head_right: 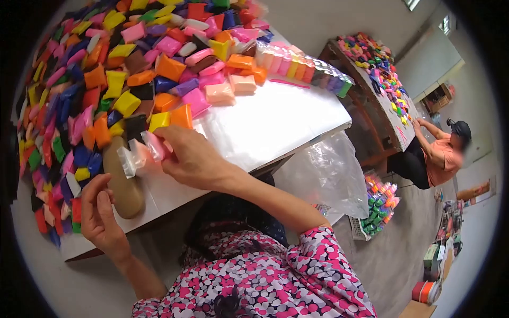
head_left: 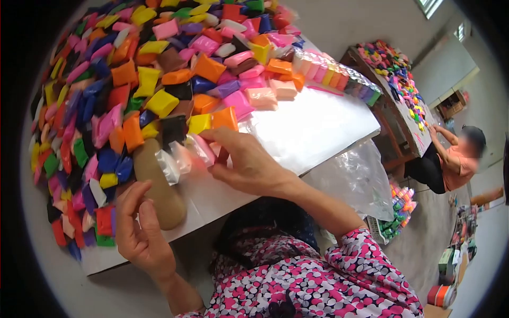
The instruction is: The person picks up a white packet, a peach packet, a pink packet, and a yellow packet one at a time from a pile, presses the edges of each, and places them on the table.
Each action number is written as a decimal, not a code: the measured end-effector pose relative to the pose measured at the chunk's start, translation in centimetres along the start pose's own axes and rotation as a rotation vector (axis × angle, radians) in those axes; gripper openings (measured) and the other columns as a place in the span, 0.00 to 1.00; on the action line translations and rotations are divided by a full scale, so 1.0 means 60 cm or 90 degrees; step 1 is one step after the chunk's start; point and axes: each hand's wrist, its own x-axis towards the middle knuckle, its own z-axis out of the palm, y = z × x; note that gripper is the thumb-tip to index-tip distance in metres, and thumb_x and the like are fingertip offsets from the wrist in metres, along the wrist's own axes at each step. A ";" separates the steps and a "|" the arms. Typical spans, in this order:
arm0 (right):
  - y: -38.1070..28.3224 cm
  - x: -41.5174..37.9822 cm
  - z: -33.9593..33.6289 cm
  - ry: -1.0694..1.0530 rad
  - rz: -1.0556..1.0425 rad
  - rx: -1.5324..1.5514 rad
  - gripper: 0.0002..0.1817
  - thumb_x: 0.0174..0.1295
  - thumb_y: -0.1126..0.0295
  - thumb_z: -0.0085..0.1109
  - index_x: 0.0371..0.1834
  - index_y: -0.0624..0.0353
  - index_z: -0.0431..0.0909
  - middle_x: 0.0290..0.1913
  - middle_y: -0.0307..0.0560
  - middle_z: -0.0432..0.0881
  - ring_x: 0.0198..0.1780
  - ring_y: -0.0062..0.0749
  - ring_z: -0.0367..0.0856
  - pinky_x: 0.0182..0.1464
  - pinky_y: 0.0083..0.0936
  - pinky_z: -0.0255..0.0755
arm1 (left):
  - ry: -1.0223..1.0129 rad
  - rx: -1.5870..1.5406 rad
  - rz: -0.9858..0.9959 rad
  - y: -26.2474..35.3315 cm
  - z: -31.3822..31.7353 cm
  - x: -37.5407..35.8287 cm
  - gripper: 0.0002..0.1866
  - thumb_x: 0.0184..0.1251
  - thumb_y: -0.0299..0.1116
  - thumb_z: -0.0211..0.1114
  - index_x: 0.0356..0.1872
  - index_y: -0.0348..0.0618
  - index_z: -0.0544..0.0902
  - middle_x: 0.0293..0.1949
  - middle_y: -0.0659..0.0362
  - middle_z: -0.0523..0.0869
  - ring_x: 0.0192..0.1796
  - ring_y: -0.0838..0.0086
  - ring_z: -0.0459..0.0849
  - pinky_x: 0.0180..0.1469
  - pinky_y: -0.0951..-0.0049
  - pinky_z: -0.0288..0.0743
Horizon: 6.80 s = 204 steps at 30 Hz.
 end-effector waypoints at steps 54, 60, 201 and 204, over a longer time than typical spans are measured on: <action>0.015 -0.097 -0.046 0.204 0.060 -0.179 0.27 0.55 0.74 0.64 0.60 0.66 0.71 0.47 0.53 0.81 0.28 0.34 0.81 0.34 0.29 0.76 | -0.142 0.163 0.040 -0.028 0.019 0.013 0.31 0.58 0.23 0.63 0.66 0.37 0.71 0.66 0.49 0.74 0.69 0.58 0.70 0.72 0.63 0.58; 0.019 -0.081 -0.050 0.197 0.082 -0.182 0.27 0.55 0.72 0.60 0.60 0.69 0.69 0.44 0.61 0.79 0.42 0.54 0.81 0.43 0.41 0.76 | -0.117 0.164 0.071 -0.045 0.017 0.004 0.29 0.60 0.25 0.62 0.66 0.36 0.71 0.64 0.49 0.75 0.68 0.58 0.72 0.72 0.62 0.60; -0.023 -0.140 -0.057 0.226 0.162 0.260 0.17 0.63 0.74 0.65 0.54 0.66 0.78 0.36 0.34 0.76 0.37 0.14 0.75 0.36 0.13 0.72 | -0.267 -0.595 -0.362 0.029 0.169 -0.079 0.20 0.72 0.26 0.59 0.63 0.35 0.68 0.49 0.53 0.82 0.45 0.71 0.85 0.47 0.71 0.82; -0.020 -0.138 -0.062 0.202 0.198 0.317 0.17 0.63 0.74 0.65 0.54 0.66 0.78 0.35 0.35 0.77 0.37 0.14 0.76 0.37 0.13 0.73 | -0.255 -0.584 -0.385 0.032 0.166 -0.077 0.21 0.71 0.24 0.59 0.63 0.36 0.67 0.50 0.52 0.81 0.44 0.71 0.85 0.47 0.72 0.82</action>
